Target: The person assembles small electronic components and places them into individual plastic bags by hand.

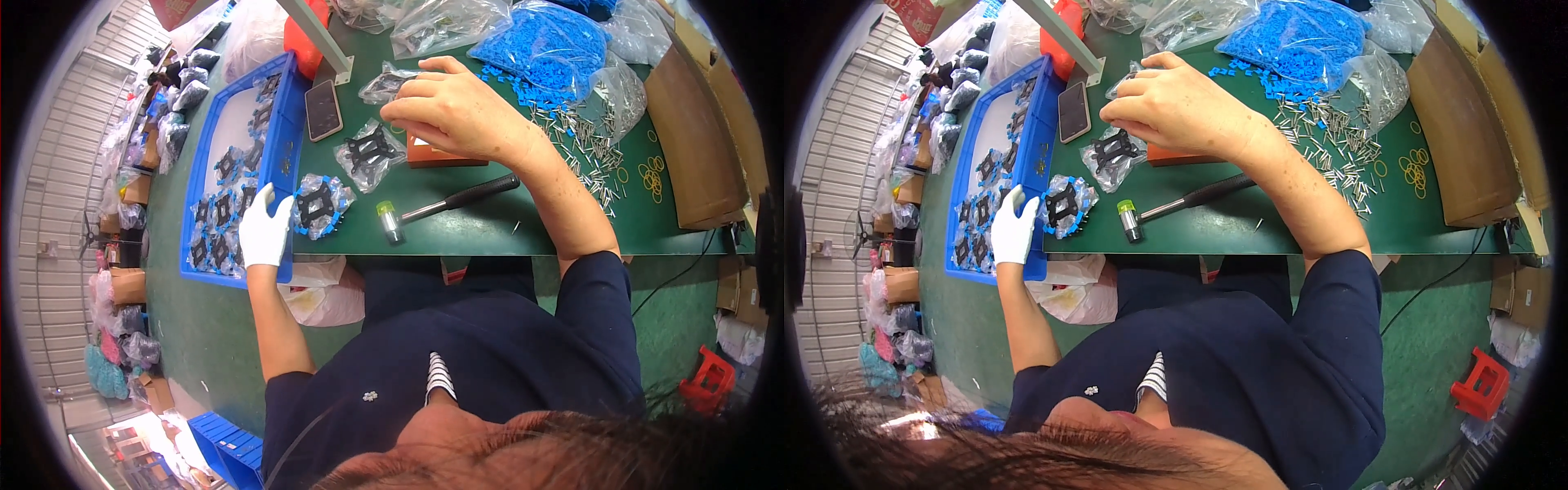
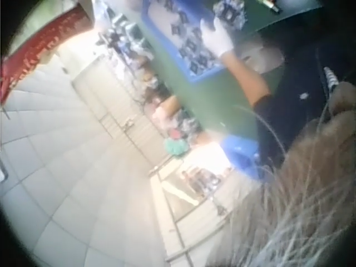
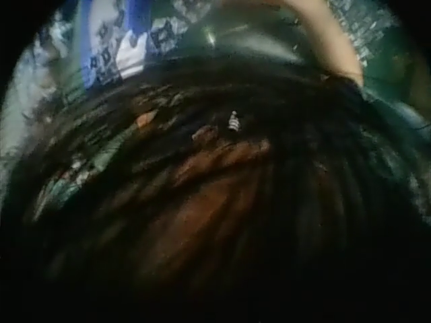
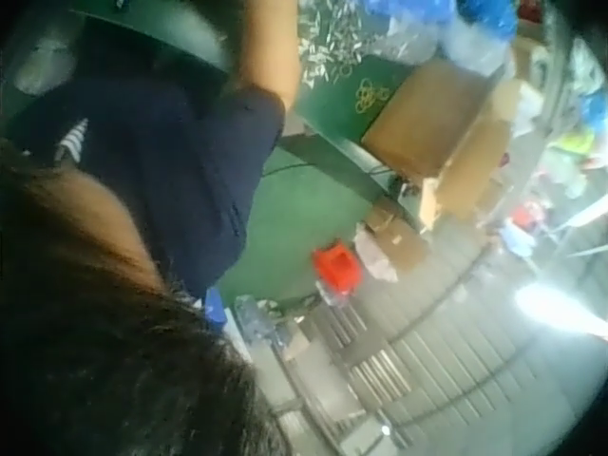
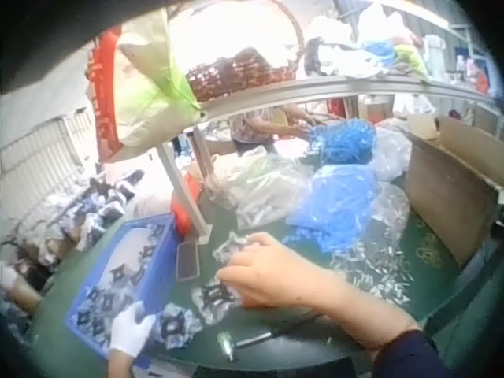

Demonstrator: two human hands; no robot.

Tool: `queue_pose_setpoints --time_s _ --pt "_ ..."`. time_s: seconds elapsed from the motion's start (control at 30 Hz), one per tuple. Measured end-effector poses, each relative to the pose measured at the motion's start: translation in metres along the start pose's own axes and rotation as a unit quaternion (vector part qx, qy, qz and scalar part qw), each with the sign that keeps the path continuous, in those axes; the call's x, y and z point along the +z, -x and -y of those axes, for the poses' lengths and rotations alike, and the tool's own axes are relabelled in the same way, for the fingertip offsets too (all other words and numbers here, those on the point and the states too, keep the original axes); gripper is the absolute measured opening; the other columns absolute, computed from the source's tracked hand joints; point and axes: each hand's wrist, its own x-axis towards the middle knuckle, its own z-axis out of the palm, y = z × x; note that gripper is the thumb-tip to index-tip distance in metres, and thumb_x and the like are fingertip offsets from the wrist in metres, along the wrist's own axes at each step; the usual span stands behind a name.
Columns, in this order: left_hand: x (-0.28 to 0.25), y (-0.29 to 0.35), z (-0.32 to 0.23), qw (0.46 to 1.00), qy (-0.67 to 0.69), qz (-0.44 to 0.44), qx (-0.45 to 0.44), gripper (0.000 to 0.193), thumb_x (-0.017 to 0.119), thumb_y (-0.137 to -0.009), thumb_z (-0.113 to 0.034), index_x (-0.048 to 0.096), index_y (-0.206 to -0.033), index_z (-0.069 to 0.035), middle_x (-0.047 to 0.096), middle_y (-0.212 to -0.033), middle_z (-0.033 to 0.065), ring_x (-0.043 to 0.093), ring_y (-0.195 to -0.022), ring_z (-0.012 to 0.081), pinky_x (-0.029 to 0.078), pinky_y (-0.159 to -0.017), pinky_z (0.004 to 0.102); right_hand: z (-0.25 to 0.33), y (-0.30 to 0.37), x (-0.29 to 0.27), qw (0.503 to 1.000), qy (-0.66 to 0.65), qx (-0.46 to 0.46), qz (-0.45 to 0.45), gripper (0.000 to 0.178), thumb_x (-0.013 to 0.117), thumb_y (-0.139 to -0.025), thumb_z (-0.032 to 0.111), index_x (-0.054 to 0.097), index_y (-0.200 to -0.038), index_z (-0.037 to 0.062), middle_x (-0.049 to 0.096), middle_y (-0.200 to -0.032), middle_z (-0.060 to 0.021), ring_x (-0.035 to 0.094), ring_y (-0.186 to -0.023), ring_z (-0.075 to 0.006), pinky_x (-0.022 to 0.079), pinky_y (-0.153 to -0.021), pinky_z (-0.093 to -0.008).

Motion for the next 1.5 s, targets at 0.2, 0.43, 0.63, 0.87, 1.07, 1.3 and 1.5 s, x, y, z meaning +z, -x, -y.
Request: queue_pose_setpoints --time_s 0.2,0.43,0.63,0.87,1.07,1.3,1.5 --pt "0.0 0.004 -0.003 0.991 0.065 0.083 -0.081 0.084 0.077 -0.088 -0.039 0.039 -0.155 -0.003 0.074 -0.112 0.015 0.072 -0.1 0.0242 0.054 -0.093 0.0351 0.004 0.004 -0.002 1.0 -0.002 0.008 0.017 0.017 0.07 -0.091 0.018 0.071 -0.107 0.0154 0.07 -0.096 -0.0015 0.07 -0.095 -0.0216 0.047 -0.104 -0.0455" --pt "0.023 -0.004 0.003 0.98 0.107 0.153 -0.072 0.104 0.087 -0.08 -0.03 0.027 -0.16 -0.001 0.071 -0.1 0.0107 0.068 -0.091 0.0185 0.055 -0.085 0.0305 0.007 0.002 -0.01 1.0 -0.013 0.0 0.003 0.016 0.07 -0.09 0.017 0.071 -0.106 0.0153 0.072 -0.095 -0.0015 0.07 -0.094 -0.0213 0.048 -0.104 -0.0452" --pt "0.042 -0.014 0.018 0.916 0.324 0.215 -0.102 0.095 0.086 -0.08 -0.014 0.034 -0.158 -0.001 0.065 -0.103 0.0093 0.06 -0.087 0.013 0.051 -0.079 0.0265 0.007 0.003 -0.006 1.0 -0.022 -0.004 0.001 0.013 0.065 -0.096 0.019 0.07 -0.107 0.0148 0.068 -0.09 -0.0019 0.068 -0.09 -0.023 0.047 -0.105 -0.0452" --pt "0.039 -0.026 0.002 0.912 0.29 0.268 -0.108 0.088 0.082 -0.08 -0.006 0.038 -0.155 0.0 0.067 -0.11 0.0092 0.063 -0.092 0.0119 0.052 -0.083 0.0257 0.002 0.003 -0.002 1.0 -0.013 -0.003 0.006 0.013 0.065 -0.096 0.019 0.07 -0.108 0.0147 0.068 -0.09 -0.0018 0.069 -0.09 -0.0226 0.047 -0.104 -0.0453" --pt "0.005 -0.013 -0.009 0.805 0.522 0.261 -0.104 0.065 0.075 -0.081 -0.015 0.055 -0.141 -0.001 0.068 -0.125 0.0091 0.067 -0.109 0.0205 0.052 -0.096 0.0319 0.001 0.002 0.001 0.999 -0.03 -0.012 0.01 0.013 0.065 -0.096 0.018 0.07 -0.107 0.0138 0.067 -0.088 -0.0023 0.069 -0.087 -0.0232 0.048 -0.102 -0.0455" --pt "0.028 0.025 -0.02 0.412 0.886 0.204 -0.062 0.061 0.079 -0.084 -0.015 0.05 -0.137 -0.006 0.062 -0.099 0.0064 0.062 -0.094 0.0268 0.05 -0.097 0.0463 0.026 -0.002 0.011 0.981 -0.195 0.011 0.011 0.017 0.069 -0.094 0.018 0.074 -0.109 0.0109 0.071 -0.09 -0.0034 0.069 -0.09 -0.0243 0.048 -0.098 -0.0405" --pt "0.047 0.052 -0.071 0.352 0.901 0.249 -0.042 0.061 0.078 -0.087 -0.022 0.052 -0.139 -0.003 0.065 -0.107 0.0087 0.062 -0.104 0.0289 0.045 -0.108 0.0522 0.06 -0.009 0.019 0.959 -0.279 0.045 0.031 0.019 0.067 -0.096 0.018 0.074 -0.112 0.009 0.073 -0.097 -0.0052 0.068 -0.096 -0.0236 0.048 -0.095 -0.0395"
